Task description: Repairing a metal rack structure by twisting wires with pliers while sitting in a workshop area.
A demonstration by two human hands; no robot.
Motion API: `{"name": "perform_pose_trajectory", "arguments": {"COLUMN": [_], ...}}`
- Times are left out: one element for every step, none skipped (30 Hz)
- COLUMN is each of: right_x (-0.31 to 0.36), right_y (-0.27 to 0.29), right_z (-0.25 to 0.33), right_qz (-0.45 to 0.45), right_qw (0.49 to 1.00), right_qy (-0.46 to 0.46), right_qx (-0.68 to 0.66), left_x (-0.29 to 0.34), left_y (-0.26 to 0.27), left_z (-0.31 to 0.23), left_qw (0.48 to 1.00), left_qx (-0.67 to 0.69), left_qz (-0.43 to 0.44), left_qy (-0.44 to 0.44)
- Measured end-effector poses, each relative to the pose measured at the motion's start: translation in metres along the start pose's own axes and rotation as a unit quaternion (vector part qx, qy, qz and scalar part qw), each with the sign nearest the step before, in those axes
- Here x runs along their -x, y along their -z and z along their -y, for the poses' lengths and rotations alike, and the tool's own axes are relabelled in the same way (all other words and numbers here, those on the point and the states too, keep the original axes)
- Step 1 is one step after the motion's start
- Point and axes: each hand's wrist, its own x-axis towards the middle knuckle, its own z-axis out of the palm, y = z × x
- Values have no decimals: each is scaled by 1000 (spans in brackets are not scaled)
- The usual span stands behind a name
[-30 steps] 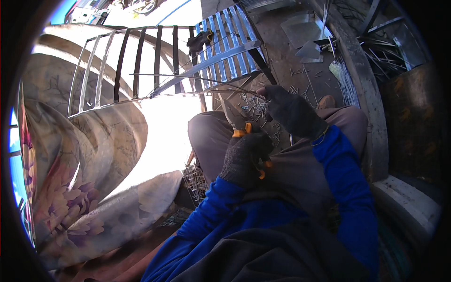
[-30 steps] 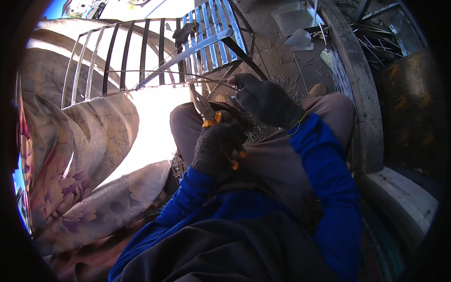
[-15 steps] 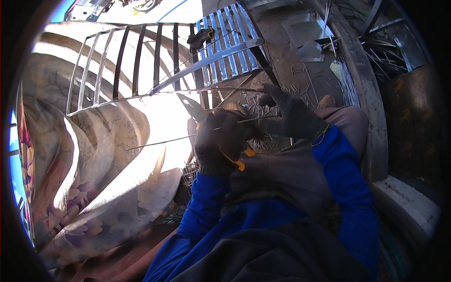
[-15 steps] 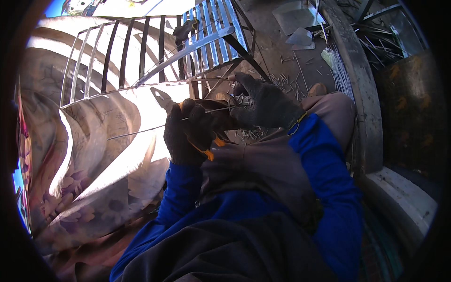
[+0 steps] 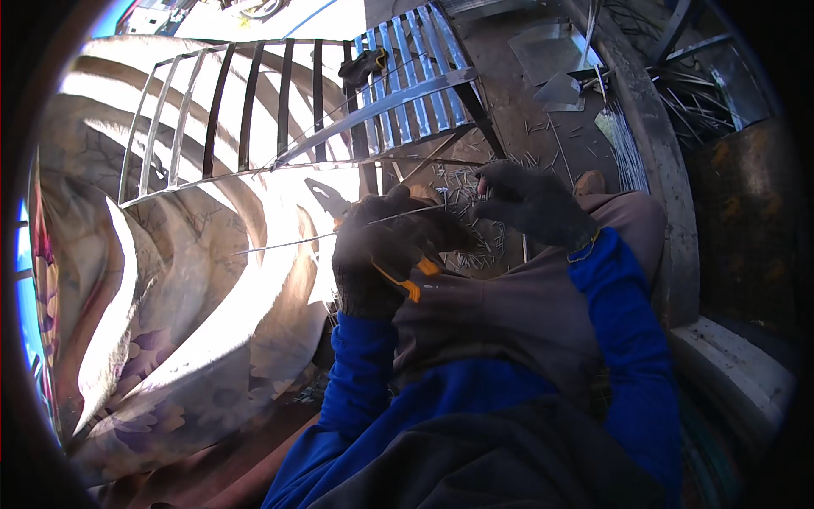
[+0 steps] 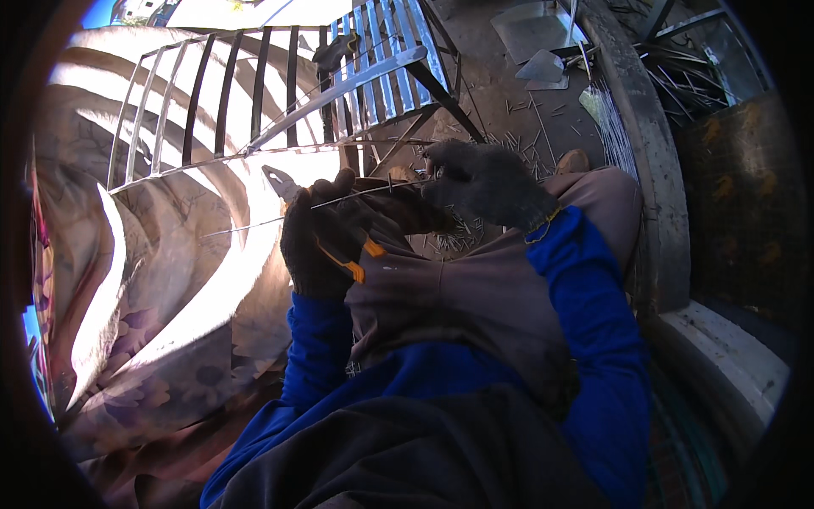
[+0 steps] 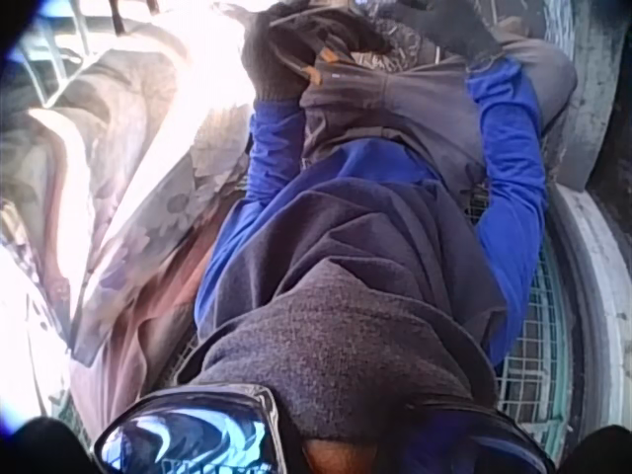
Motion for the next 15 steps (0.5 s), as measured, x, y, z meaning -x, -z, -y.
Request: {"name": "perform_pose_trajectory", "arguments": {"right_x": [0, -2, -3, -5, -7, -7, -8, -9, -11, -11, -10, -11, -12, -13, -13], "right_y": [-1, -3, -6, -9, -12, -13, -14, -13, -13, -13, -12, -13, -12, -13, -14], "right_z": [2, 0, -5, -9, -12, -16, -18, -20, -20, -21, -20, -13, -10, -9, -9], "right_qz": [-27, -24, -70, -116, -115, -143, -171, -171, -195, -219, -220, -220, -220, -220, -231], "right_qw": [999, 1000, 996, 986, 986, 981, 974, 974, 963, 949, 949, 945, 939, 939, 930], "right_qy": [-9, -5, 44, 94, 95, 112, 129, 129, 149, 169, 168, 179, 189, 190, 200], "right_qx": [16, 16, 45, 74, 74, 73, 70, 71, 109, 148, 149, 165, 185, 185, 205], "left_x": [-1, -4, -7, -6, -5, -7, -7, 2, 9, 14, 17, 20, 23, 26, 26], "left_y": [11, 31, 37, 39, 41, 31, 19, 7, 0, -6, -9, -4, 7, 20, 20], "left_z": [4, 14, 17, 23, 29, 31, 29, 28, 26, 25, 26, 30, 37, 44, 43], "left_qw": [1000, 990, 960, 988, 988, 990, 984, 971, 971, 957, 939, 933, 934, 956, 965], "left_qx": [0, 117, 232, 109, 110, 50, -11, 109, 109, 119, 128, 139, 140, 46, -47], "left_qz": [-3, 24, 53, 42, 41, 101, 159, 8, 8, 3, -2, 26, 26, 69, 114], "left_qy": [-3, 74, 151, 102, 101, 90, 77, 212, 212, 266, 319, 331, 329, 281, 232]}}
